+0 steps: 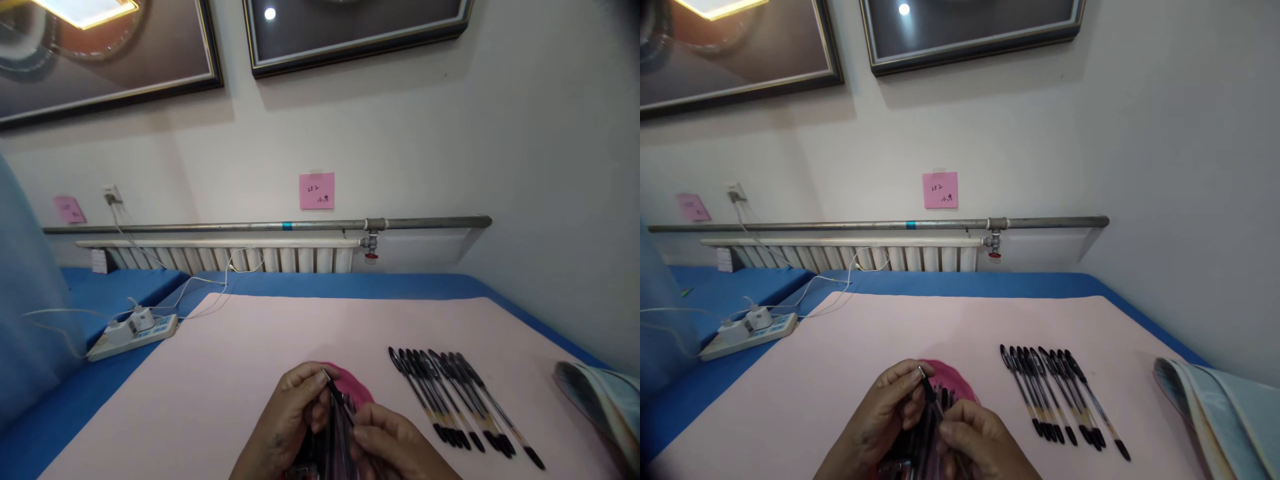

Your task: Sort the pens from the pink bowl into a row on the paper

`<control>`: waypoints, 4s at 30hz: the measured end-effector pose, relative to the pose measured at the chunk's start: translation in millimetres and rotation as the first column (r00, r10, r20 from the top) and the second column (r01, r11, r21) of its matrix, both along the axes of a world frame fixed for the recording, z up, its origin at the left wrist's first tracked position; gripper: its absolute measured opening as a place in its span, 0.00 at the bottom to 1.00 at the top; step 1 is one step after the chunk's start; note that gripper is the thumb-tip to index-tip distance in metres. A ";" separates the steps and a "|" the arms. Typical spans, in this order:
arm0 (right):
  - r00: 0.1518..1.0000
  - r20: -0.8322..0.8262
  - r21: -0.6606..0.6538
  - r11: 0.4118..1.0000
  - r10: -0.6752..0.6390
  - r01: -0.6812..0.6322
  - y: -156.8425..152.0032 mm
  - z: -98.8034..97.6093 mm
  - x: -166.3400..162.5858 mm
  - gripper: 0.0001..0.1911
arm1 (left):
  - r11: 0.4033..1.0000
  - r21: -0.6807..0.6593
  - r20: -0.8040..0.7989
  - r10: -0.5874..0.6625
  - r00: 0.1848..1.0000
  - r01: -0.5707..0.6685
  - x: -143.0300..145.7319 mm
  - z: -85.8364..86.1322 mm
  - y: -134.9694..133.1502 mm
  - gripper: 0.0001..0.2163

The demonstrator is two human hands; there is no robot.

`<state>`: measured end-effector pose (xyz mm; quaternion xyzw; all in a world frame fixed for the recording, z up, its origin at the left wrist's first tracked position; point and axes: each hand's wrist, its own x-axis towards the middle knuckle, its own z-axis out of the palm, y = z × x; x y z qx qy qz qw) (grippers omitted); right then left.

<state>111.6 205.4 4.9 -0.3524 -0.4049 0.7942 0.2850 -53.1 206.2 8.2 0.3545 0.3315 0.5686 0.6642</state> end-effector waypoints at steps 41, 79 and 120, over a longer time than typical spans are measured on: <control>0.976 0.213 0.343 0.939 -0.051 -0.026 -3.6 -5.2 2.0 0.12 | 1.000 -0.022 -0.199 -0.012 0.980 0.007 -1.1 -4.2 -0.3 0.12; 0.972 0.112 0.178 0.967 -0.204 0.183 -2.0 5.5 0.8 0.11 | 0.993 0.000 -0.229 -0.119 0.966 0.122 -11.9 0.5 -4.3 0.13; 0.934 0.029 0.158 0.924 -0.357 0.348 2.8 9.0 2.0 0.10 | 0.982 0.068 -0.739 -0.068 0.671 0.175 3.6 4.4 -13.1 0.06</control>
